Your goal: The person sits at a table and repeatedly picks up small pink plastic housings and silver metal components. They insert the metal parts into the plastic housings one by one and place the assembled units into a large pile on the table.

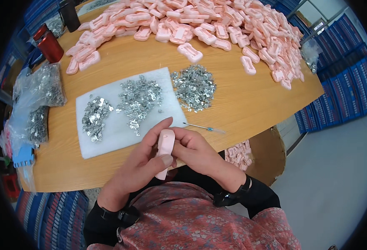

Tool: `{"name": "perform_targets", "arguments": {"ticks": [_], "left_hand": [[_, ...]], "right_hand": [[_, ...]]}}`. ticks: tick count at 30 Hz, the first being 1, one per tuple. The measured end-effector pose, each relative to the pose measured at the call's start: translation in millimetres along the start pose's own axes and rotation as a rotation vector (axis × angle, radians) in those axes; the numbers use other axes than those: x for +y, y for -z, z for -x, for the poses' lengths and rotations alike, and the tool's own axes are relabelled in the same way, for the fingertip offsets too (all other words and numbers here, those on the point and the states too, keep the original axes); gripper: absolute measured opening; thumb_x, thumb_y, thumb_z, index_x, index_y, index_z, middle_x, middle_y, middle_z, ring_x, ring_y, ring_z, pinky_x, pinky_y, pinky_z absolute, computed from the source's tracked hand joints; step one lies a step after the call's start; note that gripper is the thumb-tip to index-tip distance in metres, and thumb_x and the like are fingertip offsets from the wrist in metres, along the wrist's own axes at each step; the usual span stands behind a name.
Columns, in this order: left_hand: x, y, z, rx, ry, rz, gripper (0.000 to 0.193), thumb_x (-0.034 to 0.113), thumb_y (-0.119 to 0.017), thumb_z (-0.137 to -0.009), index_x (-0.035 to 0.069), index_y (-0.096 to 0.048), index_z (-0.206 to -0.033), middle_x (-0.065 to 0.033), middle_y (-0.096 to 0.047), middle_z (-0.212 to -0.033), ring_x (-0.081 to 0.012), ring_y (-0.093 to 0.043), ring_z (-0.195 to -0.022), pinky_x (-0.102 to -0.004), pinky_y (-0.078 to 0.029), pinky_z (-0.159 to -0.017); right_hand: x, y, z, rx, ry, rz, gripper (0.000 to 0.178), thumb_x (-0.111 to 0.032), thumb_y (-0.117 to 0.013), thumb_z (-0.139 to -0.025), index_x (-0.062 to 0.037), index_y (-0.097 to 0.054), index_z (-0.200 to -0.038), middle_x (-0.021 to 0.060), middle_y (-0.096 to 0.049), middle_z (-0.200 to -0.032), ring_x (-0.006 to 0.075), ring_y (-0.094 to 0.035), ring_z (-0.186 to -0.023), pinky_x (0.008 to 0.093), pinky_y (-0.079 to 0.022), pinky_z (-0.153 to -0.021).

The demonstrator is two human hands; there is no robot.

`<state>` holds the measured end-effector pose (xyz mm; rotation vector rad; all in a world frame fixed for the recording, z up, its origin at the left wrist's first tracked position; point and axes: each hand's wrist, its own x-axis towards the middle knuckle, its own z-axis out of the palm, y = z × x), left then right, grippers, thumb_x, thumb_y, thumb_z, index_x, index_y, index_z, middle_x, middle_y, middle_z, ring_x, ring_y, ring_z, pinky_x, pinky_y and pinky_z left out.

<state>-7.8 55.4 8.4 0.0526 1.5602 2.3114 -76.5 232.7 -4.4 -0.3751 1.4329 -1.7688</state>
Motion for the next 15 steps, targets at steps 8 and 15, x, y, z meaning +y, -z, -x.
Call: {"name": "perform_targets", "arguments": {"ticks": [8,15], "left_hand": [[-1,10,4,0.120,0.068,0.014,0.069,-0.005,-0.074,-0.081,0.009,-0.041,-0.140,-0.0031,-0.057,-0.116,-0.0124,-0.061,-0.103,-0.0298,-0.053,-0.086],[-11,49,19,0.182,0.032,0.209,0.067,-0.002,-0.082,-0.076,0.009,-0.049,-0.134,-0.0016,-0.064,-0.098,-0.0108,-0.064,-0.087,-0.0285,-0.055,-0.077]], "right_hand": [[-1,13,8,0.229,0.168,0.502,0.015,-0.014,-0.067,-0.093,0.0003,-0.066,-0.097,0.0046,-0.065,-0.078,0.0083,-0.061,-0.068,0.0267,-0.048,-0.061],[-14,82,16,0.680,0.347,0.993,0.014,-0.007,-0.069,-0.085,-0.0044,-0.068,-0.099,0.0092,-0.063,-0.081,0.0202,-0.062,-0.064,0.0314,-0.050,-0.062]]}}
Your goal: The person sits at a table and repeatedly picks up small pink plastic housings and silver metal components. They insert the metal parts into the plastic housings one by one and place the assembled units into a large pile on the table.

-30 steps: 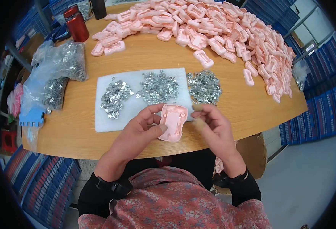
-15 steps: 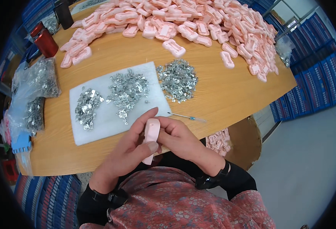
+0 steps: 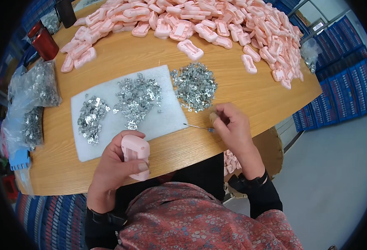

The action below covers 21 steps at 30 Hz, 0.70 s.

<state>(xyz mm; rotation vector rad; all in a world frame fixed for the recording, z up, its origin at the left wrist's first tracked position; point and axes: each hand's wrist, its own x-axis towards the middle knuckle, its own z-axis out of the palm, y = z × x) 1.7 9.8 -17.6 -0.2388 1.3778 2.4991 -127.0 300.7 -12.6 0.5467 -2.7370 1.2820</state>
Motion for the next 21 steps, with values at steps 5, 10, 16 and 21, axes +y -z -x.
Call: {"name": "perform_targets", "arguments": {"ticks": [5,10,16,21], "left_hand": [[-14,0,-6,0.002,-0.082,0.279,0.062,0.005,-0.079,-0.082,0.010,-0.049,-0.135,-0.0064,-0.067,-0.103,-0.0188,-0.068,-0.094,-0.0350,-0.056,-0.084],[-8,-13,-6,0.021,-0.064,0.318,0.058,0.002,-0.073,-0.088,0.011,-0.047,-0.139,-0.0123,-0.068,-0.107,-0.0276,-0.069,-0.106,-0.0427,-0.057,-0.091],[1,-15,0,0.027,0.068,0.135,0.046,0.001,-0.070,-0.089,0.007,-0.051,-0.131,-0.0136,-0.068,-0.106,-0.0272,-0.070,-0.099,-0.0408,-0.058,-0.087],[-2,-13,-16,0.044,0.002,0.085,0.041,0.002,-0.064,-0.089,0.004,-0.050,-0.128,-0.0126,-0.068,-0.099,-0.0214,-0.068,-0.088,-0.0352,-0.056,-0.079]], "right_hand": [[-2,-13,-20,-0.001,0.268,0.220,0.018,-0.004,-0.072,-0.079,-0.0072,-0.070,-0.097,0.0086,-0.061,-0.085,0.0244,-0.062,-0.074,0.0345,-0.051,-0.066],[-3,-26,-40,-0.067,0.504,0.384,0.022,-0.002,-0.074,-0.074,-0.0064,-0.069,-0.095,0.0110,-0.061,-0.088,0.0304,-0.060,-0.085,0.0393,-0.051,-0.071],[-1,-19,-43,-0.120,0.421,0.277,0.021,0.000,-0.071,-0.076,-0.0040,-0.066,-0.095,0.0114,-0.059,-0.089,0.0308,-0.059,-0.087,0.0389,-0.050,-0.074],[-18,-25,-36,-0.216,0.331,0.081,0.017,-0.005,-0.071,-0.075,-0.0067,-0.065,-0.091,0.0092,-0.058,-0.087,0.0308,-0.058,-0.088,0.0417,-0.046,-0.076]]}}
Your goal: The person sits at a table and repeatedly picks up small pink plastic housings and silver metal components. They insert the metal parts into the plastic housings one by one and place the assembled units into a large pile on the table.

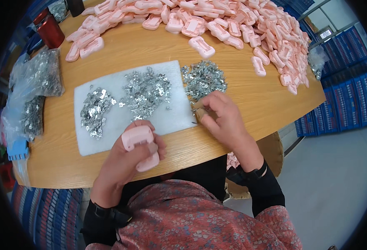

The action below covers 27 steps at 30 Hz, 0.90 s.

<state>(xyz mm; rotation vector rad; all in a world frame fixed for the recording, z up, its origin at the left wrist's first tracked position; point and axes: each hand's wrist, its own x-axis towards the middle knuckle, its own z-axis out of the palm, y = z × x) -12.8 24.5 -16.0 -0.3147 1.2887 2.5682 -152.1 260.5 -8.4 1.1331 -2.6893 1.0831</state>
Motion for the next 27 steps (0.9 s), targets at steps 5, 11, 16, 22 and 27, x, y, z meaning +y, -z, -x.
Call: {"name": "perform_targets", "arguments": {"ticks": [5,11,16,22,27], "left_hand": [[1,-10,-5,0.106,-0.077,-0.007,0.040,0.005,-0.061,-0.091,0.003,-0.049,-0.129,-0.0084,-0.064,-0.091,-0.0182,-0.065,-0.082,-0.0324,-0.053,-0.076],[-5,-7,-4,0.128,-0.066,-0.014,0.038,0.007,-0.062,-0.092,0.001,-0.052,-0.128,-0.0064,-0.062,-0.090,-0.0170,-0.065,-0.083,-0.0306,-0.052,-0.074],[-1,-10,-5,0.100,-0.016,-0.054,0.038,0.007,-0.063,-0.092,0.000,-0.053,-0.127,-0.0064,-0.062,-0.092,-0.0164,-0.065,-0.084,-0.0301,-0.053,-0.075],[3,-12,-11,0.143,0.041,0.076,0.040,0.006,-0.064,-0.091,-0.001,-0.053,-0.128,-0.0114,-0.065,-0.095,-0.0212,-0.067,-0.085,-0.0341,-0.057,-0.077],[2,-10,-13,0.064,0.065,0.170,0.040,0.005,-0.064,-0.092,-0.001,-0.052,-0.129,-0.0105,-0.065,-0.098,-0.0208,-0.067,-0.087,-0.0332,-0.057,-0.079]], "right_hand": [[-9,-17,-2,-0.070,0.185,0.134,0.023,-0.007,-0.072,-0.076,-0.0097,-0.066,-0.097,0.0065,-0.059,-0.091,0.0282,-0.058,-0.093,0.0418,-0.042,-0.083],[-7,-18,6,0.000,0.106,0.145,0.022,-0.011,-0.074,-0.077,-0.0104,-0.068,-0.097,0.0049,-0.061,-0.093,0.0266,-0.057,-0.094,0.0398,-0.041,-0.082],[-20,-26,0,-0.025,0.126,0.225,0.020,-0.011,-0.075,-0.075,-0.0104,-0.069,-0.094,0.0047,-0.061,-0.091,0.0266,-0.057,-0.093,0.0390,-0.041,-0.081],[-31,-22,-6,0.037,0.241,0.013,0.023,-0.007,-0.074,-0.070,-0.0094,-0.067,-0.091,0.0038,-0.060,-0.086,0.0262,-0.057,-0.087,0.0387,-0.040,-0.078],[-51,-20,-10,0.043,0.394,-0.088,0.024,-0.003,-0.073,-0.065,-0.0072,-0.067,-0.089,0.0029,-0.061,-0.086,0.0250,-0.058,-0.084,0.0390,-0.041,-0.075]]}}
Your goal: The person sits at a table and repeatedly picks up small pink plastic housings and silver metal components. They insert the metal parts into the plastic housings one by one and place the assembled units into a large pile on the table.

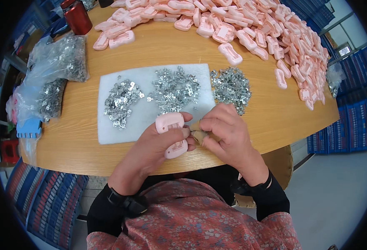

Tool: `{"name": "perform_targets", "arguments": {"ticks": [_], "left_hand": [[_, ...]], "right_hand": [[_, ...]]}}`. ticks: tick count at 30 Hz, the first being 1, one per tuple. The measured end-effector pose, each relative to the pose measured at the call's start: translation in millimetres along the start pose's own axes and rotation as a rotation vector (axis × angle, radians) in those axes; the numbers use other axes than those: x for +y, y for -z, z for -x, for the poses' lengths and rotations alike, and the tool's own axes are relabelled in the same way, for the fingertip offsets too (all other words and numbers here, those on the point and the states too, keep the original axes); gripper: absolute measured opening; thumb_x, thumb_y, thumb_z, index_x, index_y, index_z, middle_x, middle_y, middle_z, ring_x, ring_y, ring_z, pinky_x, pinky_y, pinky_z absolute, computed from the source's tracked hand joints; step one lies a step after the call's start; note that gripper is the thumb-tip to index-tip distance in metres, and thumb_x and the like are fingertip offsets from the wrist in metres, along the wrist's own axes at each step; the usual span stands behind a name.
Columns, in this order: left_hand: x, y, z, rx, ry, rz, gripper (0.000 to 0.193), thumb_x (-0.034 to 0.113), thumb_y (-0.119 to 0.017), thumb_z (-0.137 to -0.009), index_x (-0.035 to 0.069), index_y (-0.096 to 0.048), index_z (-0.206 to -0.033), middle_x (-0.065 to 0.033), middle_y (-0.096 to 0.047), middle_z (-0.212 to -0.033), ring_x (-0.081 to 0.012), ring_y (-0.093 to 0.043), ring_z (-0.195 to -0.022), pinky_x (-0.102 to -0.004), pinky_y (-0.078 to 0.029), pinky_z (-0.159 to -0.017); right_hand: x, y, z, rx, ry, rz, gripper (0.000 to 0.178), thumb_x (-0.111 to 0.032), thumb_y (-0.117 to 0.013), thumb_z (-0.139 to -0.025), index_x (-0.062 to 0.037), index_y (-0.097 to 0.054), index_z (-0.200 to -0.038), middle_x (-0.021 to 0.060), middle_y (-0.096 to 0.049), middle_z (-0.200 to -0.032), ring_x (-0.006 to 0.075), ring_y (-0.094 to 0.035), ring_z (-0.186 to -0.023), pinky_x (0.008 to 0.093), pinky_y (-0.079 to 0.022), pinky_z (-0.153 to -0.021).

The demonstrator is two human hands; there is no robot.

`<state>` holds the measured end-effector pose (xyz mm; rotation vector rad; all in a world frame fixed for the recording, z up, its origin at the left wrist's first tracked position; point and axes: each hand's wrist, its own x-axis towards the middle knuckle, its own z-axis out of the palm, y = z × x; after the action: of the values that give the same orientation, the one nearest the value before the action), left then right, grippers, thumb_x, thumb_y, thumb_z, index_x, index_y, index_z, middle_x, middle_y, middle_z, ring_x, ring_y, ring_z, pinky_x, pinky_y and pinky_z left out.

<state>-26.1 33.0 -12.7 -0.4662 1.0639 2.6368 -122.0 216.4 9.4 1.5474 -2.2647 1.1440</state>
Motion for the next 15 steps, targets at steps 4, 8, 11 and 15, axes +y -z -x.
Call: {"name": "perform_targets", "arguments": {"ticks": [4,8,11,15], "left_hand": [[-5,3,-2,0.020,-0.065,-0.034,0.038,0.006,-0.062,-0.093,0.000,-0.053,-0.129,-0.0113,-0.064,-0.106,-0.0214,-0.068,-0.091,-0.0365,-0.060,-0.083],[-5,0,-2,0.072,-0.090,-0.040,0.039,0.004,-0.061,-0.091,0.000,-0.054,-0.129,-0.0098,-0.062,-0.106,-0.0202,-0.067,-0.093,-0.0363,-0.061,-0.082],[-2,-4,-3,0.080,-0.049,-0.009,0.041,0.003,-0.061,-0.090,0.000,-0.054,-0.130,-0.0084,-0.061,-0.105,-0.0194,-0.066,-0.093,-0.0354,-0.060,-0.082],[-2,-6,-2,0.096,-0.053,-0.017,0.040,0.001,-0.061,-0.090,0.000,-0.053,-0.129,-0.0075,-0.059,-0.104,-0.0186,-0.065,-0.094,-0.0337,-0.059,-0.083]], "right_hand": [[2,-5,0,-0.014,-0.016,-0.012,0.024,-0.003,-0.074,-0.066,-0.0075,-0.067,-0.089,0.0023,-0.062,-0.085,0.0239,-0.059,-0.082,0.0377,-0.042,-0.073],[2,-7,0,-0.020,-0.053,-0.041,0.024,-0.004,-0.076,-0.067,-0.0080,-0.068,-0.089,0.0020,-0.062,-0.084,0.0231,-0.059,-0.081,0.0371,-0.043,-0.072],[2,-6,0,-0.013,-0.029,-0.035,0.023,-0.005,-0.076,-0.068,-0.0080,-0.069,-0.089,0.0022,-0.063,-0.084,0.0231,-0.059,-0.081,0.0370,-0.044,-0.072],[-2,-3,0,-0.044,0.007,-0.004,0.024,-0.004,-0.074,-0.068,-0.0074,-0.069,-0.092,0.0036,-0.062,-0.084,0.0252,-0.060,-0.082,0.0386,-0.046,-0.075]]}}
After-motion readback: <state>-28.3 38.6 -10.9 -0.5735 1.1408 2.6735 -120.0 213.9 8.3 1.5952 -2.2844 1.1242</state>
